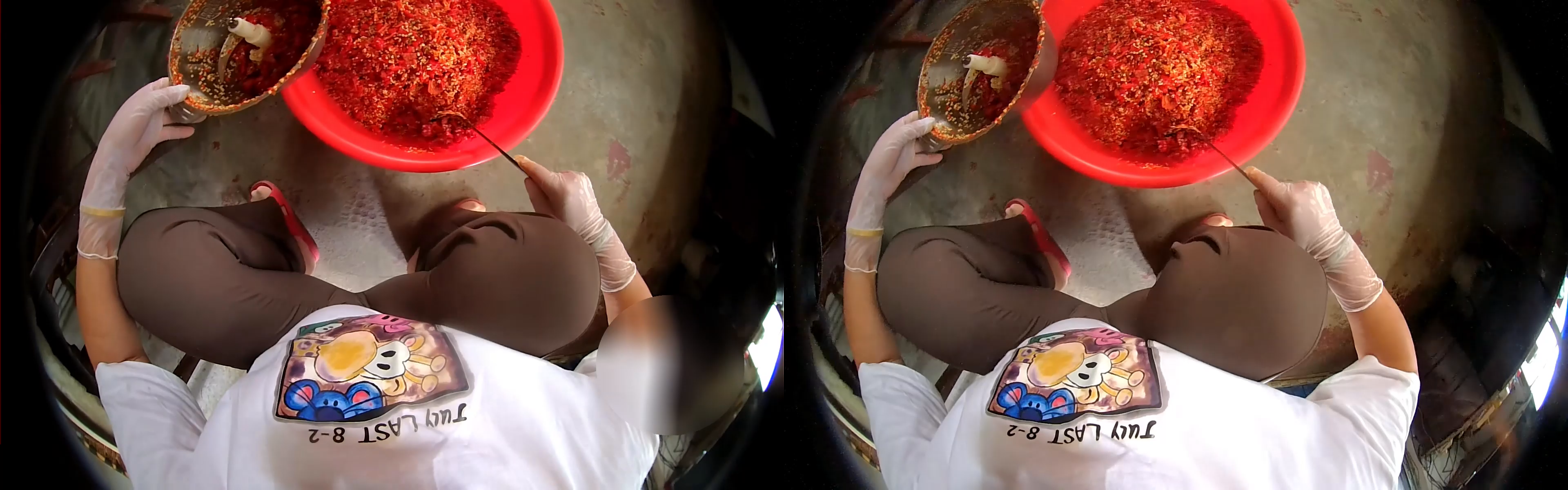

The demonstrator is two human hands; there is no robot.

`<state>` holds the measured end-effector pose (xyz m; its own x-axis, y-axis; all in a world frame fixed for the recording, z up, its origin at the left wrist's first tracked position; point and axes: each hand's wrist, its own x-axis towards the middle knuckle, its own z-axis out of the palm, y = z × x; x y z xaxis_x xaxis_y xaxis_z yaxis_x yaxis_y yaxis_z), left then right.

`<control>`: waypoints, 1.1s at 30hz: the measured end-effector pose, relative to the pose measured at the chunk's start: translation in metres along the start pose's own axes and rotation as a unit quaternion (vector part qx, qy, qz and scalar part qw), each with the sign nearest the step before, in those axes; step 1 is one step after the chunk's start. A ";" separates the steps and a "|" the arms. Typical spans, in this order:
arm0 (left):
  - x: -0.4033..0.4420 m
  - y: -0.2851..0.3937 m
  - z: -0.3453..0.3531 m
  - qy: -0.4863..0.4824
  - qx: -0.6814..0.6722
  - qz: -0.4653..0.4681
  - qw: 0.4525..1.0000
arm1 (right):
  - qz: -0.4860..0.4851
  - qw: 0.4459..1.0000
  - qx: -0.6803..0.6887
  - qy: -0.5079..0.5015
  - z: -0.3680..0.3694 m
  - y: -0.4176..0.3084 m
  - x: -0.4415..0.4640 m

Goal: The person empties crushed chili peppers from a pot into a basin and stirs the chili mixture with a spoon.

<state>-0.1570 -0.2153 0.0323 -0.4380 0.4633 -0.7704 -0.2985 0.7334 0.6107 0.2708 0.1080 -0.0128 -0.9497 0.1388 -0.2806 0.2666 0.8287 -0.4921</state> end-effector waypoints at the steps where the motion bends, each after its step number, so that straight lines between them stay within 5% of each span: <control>1: -0.001 0.001 0.002 0.004 -0.001 0.000 1.000 | 0.008 1.000 0.014 -0.005 0.000 -0.004 0.004; 5: 0.000 0.000 -0.001 -0.003 0.004 -0.003 1.000 | 0.022 0.996 0.079 0.017 0.002 -0.004 0.009; 14: 0.000 0.001 0.000 0.000 -0.001 -0.005 1.000 | 0.054 0.988 -0.140 0.021 -0.010 0.003 -0.012; 21: -0.002 0.001 0.000 -0.006 0.010 -0.001 1.000 | 0.029 0.998 0.060 0.002 0.001 0.000 -0.003; 33: -0.004 0.003 0.004 0.004 0.024 0.008 1.000 | -0.135 0.963 -0.232 -0.026 0.044 0.011 0.048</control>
<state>-0.1526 -0.2130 0.0363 -0.4486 0.4720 -0.7590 -0.2502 0.7489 0.6136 0.2350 0.0995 -0.0681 -0.9616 -0.1325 -0.2405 -0.1021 0.9856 -0.1347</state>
